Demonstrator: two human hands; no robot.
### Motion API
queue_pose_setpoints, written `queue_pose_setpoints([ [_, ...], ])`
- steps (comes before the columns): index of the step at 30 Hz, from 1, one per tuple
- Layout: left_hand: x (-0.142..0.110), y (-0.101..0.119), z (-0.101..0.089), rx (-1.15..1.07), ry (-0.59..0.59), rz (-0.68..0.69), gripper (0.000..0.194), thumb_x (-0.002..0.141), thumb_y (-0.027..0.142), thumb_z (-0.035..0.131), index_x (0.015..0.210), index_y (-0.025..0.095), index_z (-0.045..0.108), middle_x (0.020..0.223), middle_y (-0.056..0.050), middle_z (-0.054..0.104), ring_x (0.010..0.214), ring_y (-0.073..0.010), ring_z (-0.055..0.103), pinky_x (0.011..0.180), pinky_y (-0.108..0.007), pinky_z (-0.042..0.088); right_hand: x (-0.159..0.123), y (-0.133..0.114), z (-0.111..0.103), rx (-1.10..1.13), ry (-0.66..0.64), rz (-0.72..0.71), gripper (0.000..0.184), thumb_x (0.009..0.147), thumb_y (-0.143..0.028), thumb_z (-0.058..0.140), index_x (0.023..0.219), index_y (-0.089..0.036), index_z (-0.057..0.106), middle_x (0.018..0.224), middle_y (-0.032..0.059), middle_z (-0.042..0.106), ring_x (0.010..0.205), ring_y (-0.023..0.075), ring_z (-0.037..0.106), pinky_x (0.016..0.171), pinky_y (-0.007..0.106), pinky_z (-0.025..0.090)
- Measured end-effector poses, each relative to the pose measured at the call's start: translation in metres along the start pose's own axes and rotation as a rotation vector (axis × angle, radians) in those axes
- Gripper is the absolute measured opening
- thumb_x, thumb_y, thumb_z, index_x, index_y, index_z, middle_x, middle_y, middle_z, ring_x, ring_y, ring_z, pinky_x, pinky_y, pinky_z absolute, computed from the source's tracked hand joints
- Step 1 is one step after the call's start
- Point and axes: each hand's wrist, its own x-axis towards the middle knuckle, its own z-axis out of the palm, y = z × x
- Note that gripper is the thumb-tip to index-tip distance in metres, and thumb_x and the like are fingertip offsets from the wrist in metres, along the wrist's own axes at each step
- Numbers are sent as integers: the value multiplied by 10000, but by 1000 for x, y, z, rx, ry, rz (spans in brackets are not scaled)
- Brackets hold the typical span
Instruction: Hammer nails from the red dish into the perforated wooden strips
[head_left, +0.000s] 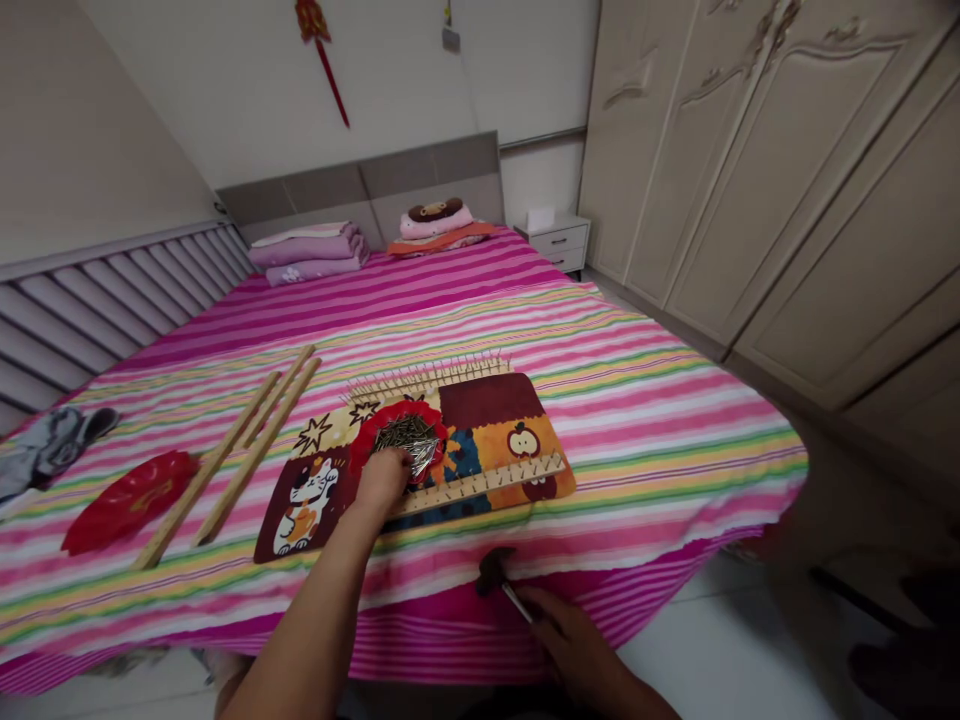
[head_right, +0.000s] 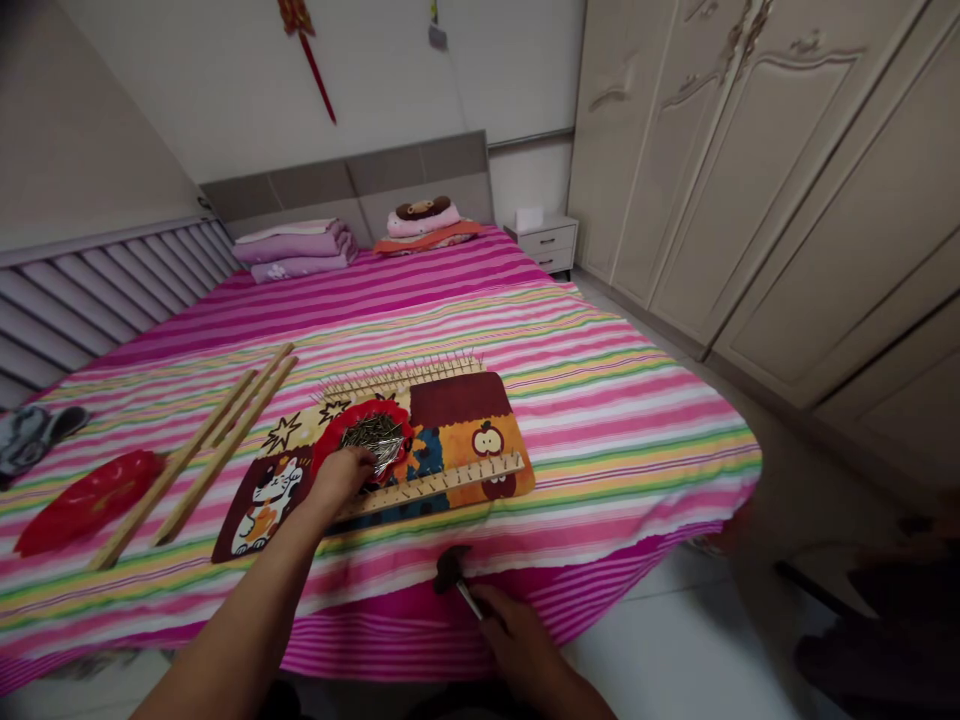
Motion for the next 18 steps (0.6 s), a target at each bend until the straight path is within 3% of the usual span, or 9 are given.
queue_pose_setpoints([
  [5,4,-4,3,23,-26,8,150,676,149,552,676,222,684,715,-63,699,719,-190,619,638,-248,388,-1,-4,-3,-2,-11,-8,420,767,-178,433,1125,-252,641,830,25,690,763,212,627,651,288,481],
  [13,1,-17,-9,4,28,-9,151,753,186,490,724,194,638,767,-72,686,713,-180,605,648,-248,383,-1,-10,-4,-12,-1,-37,417,753,-154,454,1107,-238,657,948,21,700,866,199,628,804,285,467],
  [18,-2,-24,-24,-307,117,-22,87,726,232,515,696,200,590,652,2,625,627,-139,547,614,-236,383,-2,-10,-4,-50,-17,3,447,760,-171,438,1161,-207,634,765,12,684,690,173,617,708,265,478],
])
